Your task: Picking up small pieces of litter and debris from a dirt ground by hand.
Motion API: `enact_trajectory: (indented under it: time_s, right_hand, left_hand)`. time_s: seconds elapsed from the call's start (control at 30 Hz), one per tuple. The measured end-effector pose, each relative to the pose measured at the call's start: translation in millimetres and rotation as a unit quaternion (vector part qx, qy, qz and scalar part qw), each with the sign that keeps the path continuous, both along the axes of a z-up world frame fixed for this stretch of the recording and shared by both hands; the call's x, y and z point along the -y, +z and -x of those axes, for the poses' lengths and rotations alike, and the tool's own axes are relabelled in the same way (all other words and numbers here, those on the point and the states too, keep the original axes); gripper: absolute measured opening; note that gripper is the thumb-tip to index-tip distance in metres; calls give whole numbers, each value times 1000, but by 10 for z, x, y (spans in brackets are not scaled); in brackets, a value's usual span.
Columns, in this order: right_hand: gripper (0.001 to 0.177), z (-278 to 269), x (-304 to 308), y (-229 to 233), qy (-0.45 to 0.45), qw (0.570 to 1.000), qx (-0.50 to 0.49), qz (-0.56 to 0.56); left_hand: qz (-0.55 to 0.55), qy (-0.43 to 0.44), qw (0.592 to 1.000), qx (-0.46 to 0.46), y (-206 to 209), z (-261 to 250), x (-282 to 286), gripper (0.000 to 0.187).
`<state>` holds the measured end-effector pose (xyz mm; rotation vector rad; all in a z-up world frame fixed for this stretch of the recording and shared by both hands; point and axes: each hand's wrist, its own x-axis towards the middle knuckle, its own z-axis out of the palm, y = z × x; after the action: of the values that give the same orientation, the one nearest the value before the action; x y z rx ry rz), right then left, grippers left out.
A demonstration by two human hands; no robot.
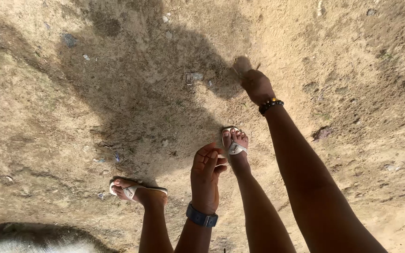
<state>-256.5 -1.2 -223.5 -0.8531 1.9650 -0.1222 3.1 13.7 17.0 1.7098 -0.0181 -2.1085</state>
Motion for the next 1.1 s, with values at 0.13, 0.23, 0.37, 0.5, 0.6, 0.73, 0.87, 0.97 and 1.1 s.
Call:
enact_trajectory:
  time_s: [0.13,0.23,0.37,0.5,0.6,0.73,0.87,0.97,1.1]
  right_hand:
    - [23,-697,-712,830,-258,954,153,4]
    - [29,-910,-847,1586,-389,892,222,59]
    - [52,-804,-666,2486,-193,952,114,210]
    - [26,-579,-767,2645,-94,970,93,206]
    - [21,-174,-929,2735,-25,994,44,102]
    - [32,315,-969,3005,-34,996,1,86]
    - [31,729,-1456,2893,-6,985,-86,150]
    - [30,1019,-1780,2811,-29,978,-145,145]
    - [24,1164,-2176,2857,-111,970,-178,125]
  left_hand:
    - [-41,-53,998,9,489,-82,-213,32]
    - [-61,-95,993,21,823,-89,-323,31]
    - [-42,-103,993,31,1137,9,-286,30]
    - [18,-38,999,22,1468,185,-226,30]
    - [42,8,999,-2,1642,390,-291,30]
    - [73,52,996,-29,1869,612,-542,31]
    - [50,57,996,-47,1913,656,-937,32]
    - [54,76,993,-77,1711,772,-1212,33]
    - [78,125,985,-85,1838,746,-1630,33]
